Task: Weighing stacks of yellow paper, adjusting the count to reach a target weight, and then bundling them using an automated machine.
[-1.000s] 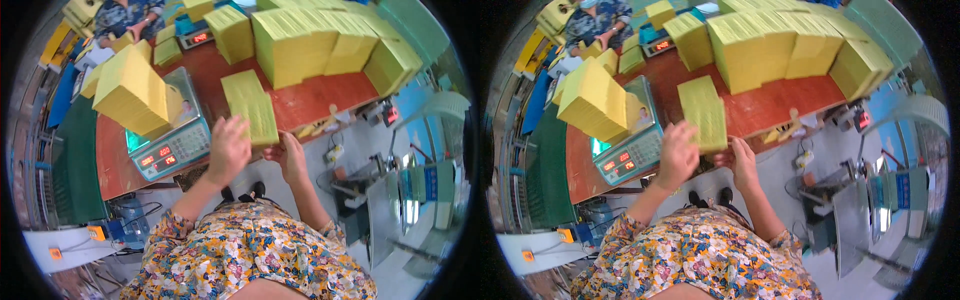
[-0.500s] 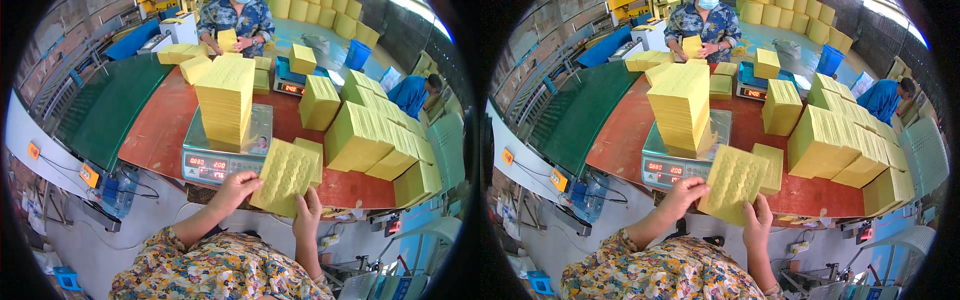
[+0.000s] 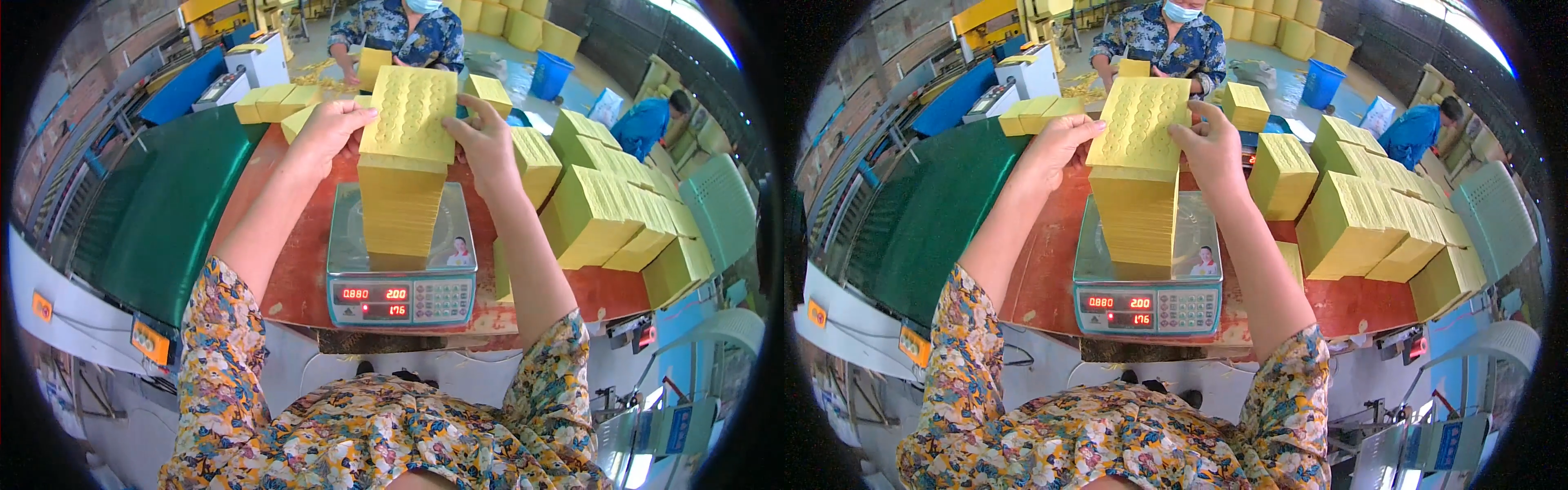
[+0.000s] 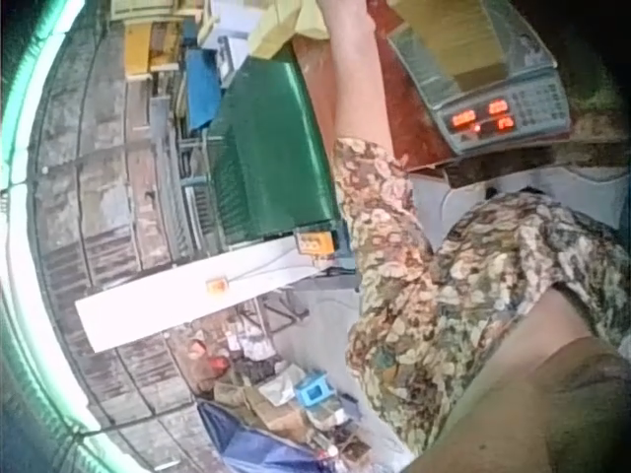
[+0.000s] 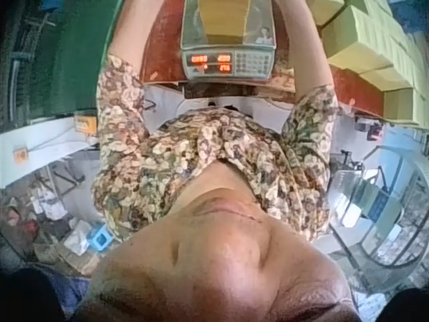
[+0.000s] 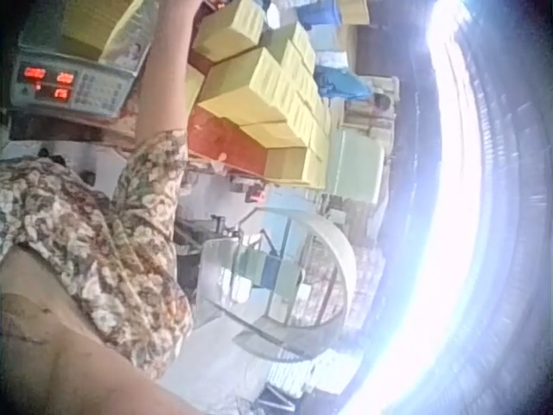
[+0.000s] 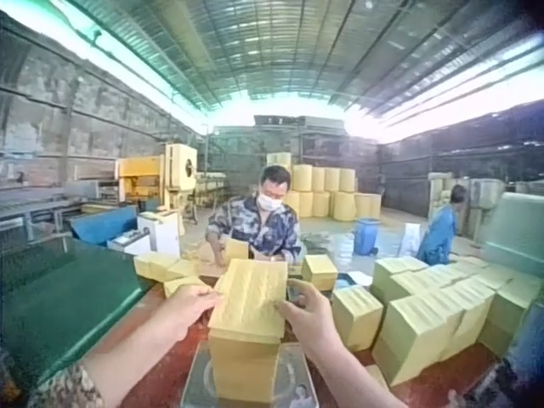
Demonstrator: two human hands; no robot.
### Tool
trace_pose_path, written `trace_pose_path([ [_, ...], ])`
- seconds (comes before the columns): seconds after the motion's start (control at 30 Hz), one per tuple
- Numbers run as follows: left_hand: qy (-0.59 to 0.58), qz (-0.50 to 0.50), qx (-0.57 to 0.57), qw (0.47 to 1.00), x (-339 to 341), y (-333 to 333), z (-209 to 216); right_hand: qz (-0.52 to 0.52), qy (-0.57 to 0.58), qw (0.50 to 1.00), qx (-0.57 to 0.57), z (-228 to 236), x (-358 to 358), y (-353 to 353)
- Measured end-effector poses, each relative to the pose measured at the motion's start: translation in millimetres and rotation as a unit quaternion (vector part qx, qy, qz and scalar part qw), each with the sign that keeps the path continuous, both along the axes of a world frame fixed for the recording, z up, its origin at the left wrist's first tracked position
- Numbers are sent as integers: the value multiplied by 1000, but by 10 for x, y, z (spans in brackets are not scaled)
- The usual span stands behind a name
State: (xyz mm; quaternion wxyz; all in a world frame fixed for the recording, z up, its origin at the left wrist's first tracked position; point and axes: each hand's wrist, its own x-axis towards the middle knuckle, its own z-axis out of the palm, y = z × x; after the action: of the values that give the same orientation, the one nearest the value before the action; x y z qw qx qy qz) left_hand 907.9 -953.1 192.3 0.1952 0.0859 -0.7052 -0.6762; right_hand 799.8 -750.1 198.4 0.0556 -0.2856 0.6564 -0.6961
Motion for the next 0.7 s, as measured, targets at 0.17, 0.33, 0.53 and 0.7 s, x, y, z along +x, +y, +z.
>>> trace_pose_path([
  [0.17,-84,-26,-51,995,-220,-412,-254,-40,13,999,24,-307,-215,-368],
  [0.33,-74,-43,-29,996,-224,-500,-323,-75,40,995,60,-367,-207,-455],
  [0.53,-77,-51,-30,995,-259,-528,-395,-58,-5,998,15,-416,-172,-404],
  [0.7,-60,-72,25,995,-193,-349,-316,-100,54,993,14,-539,-216,-357],
])
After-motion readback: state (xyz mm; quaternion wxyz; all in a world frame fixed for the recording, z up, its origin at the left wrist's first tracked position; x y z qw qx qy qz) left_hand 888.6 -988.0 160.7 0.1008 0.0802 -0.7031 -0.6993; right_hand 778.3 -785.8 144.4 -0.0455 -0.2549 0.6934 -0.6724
